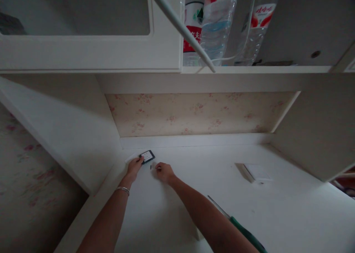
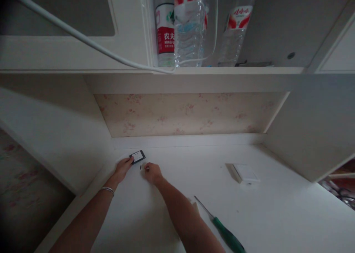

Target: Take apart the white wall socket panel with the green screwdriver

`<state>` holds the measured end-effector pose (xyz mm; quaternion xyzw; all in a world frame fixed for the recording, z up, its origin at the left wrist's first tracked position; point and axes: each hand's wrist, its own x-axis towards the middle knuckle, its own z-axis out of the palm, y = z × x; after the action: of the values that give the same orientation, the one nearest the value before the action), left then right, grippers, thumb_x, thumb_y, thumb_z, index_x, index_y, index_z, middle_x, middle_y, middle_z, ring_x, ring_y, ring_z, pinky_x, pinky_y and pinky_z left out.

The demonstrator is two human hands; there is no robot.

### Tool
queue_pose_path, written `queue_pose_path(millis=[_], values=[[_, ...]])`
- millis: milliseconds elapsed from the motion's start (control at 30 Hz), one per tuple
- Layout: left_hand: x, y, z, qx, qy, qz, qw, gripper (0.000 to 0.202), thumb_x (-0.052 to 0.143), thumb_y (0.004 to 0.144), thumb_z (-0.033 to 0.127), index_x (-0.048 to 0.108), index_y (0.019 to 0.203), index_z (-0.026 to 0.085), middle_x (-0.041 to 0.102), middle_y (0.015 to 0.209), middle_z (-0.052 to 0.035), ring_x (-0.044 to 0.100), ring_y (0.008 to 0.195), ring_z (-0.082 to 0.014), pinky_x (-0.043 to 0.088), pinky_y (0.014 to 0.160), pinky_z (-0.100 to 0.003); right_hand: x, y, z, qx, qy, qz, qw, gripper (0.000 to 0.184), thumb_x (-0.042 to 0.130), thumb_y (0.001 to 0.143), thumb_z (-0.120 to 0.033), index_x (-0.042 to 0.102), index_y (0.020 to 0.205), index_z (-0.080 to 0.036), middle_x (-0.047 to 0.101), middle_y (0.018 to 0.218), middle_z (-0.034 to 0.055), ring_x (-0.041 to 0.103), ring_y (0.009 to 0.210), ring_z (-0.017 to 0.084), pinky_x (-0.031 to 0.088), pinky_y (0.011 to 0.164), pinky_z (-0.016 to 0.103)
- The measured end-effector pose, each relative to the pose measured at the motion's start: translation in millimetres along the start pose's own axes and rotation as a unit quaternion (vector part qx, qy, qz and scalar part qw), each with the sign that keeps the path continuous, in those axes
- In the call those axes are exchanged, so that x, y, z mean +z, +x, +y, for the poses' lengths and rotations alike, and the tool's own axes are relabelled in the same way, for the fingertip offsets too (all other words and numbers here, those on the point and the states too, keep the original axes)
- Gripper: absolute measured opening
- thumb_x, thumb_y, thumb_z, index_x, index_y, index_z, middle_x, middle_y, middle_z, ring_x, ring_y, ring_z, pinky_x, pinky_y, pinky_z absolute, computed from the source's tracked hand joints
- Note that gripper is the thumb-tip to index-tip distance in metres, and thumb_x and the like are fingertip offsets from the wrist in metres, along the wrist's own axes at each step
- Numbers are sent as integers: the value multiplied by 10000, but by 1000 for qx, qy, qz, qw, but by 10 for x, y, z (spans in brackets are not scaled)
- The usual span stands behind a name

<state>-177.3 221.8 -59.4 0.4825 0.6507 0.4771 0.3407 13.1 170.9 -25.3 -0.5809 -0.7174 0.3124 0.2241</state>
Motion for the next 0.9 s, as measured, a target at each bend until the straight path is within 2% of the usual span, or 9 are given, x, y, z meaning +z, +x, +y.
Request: queue_pose_path(millis=[133,233,333,433,533,633,700,800,900], values=[[-50,15,3,11,36,-18,999,364,620,775,445,716,846,101,740,878,-108,683,785,-207,526,652,-261,-316,-421,79,-44,-43,-3,998,206,561,864,-158,686,1008,-234,722,998,16,654,938,167,442,819,236],[-131,-13,16,25,86,-9,996,333,625,773,424,724,882,125,744,905,-100,679,840,-234,513,681,-274,-609,-960,171,-59,-71,-6,996,214,524,898,-252,667,1057,-247,727,960,17,667,880,170,448,764,230],[-252,-73,8,39,141,4,989,295,622,778,420,728,883,166,744,955,-80,672,904,-241,492,721,-262,-887,-1605,263,-53,-107,-5,993,240,503,917,-371,681,1009,-240,720,908,40,674,836,210,464,755,280],[-404,-154,-49,33,190,9,981,290,579,812,418,718,910,183,748,910,-60,691,800,-211,479,673,-245,-1075,-2191,356,-5,-245,-4,970,345,486,909,-490,653,1111,-265,673,1094,85,679,856,270,500,741,360],[-550,-229,-128,11,233,5,972,242,570,822,361,710,912,185,749,806,-36,688,670,-178,464,615,-229,-1121,-2549,444,48,-327,-52,942,422,592,848,-436,606,1222,-241,570,1293,150,667,924,338,522,776,449],[-646,-281,-171,-7,267,-4,964,179,593,800,304,718,856,188,741,719,-18,680,609,-171,457,592,-228,-1039,-2619,505,21,-338,-99,936,325,586,843,-224,641,1163,-215,509,1368,152,670,949,292,535,817,396],[-675,-305,-173,-11,282,-6,959,162,607,785,291,725,834,191,744,720,-21,680,600,-176,463,601,-239,-937,-2534,522,-8,-335,-93,938,260,503,865,-132,687,1038,-197,549,1326,131,676,932,253,547,803,346],[-681,-337,-165,3,297,-1,955,150,624,761,276,732,827,196,758,811,-40,700,725,-206,481,672,-255,-755,-2264,504,-42,-330,-51,942,261,466,883,-127,690,1004,-187,567,1312,113,670,945,248,556,783,326],[-667,-389,-187,31,297,11,954,202,625,754,281,732,893,181,747,965,-77,684,906,-239,491,786,-278,-575,-1849,426,-70,-323,-29,943,284,427,900,-127,668,1041,-178,505,1390,105,647,1007,247,545,820,323]])
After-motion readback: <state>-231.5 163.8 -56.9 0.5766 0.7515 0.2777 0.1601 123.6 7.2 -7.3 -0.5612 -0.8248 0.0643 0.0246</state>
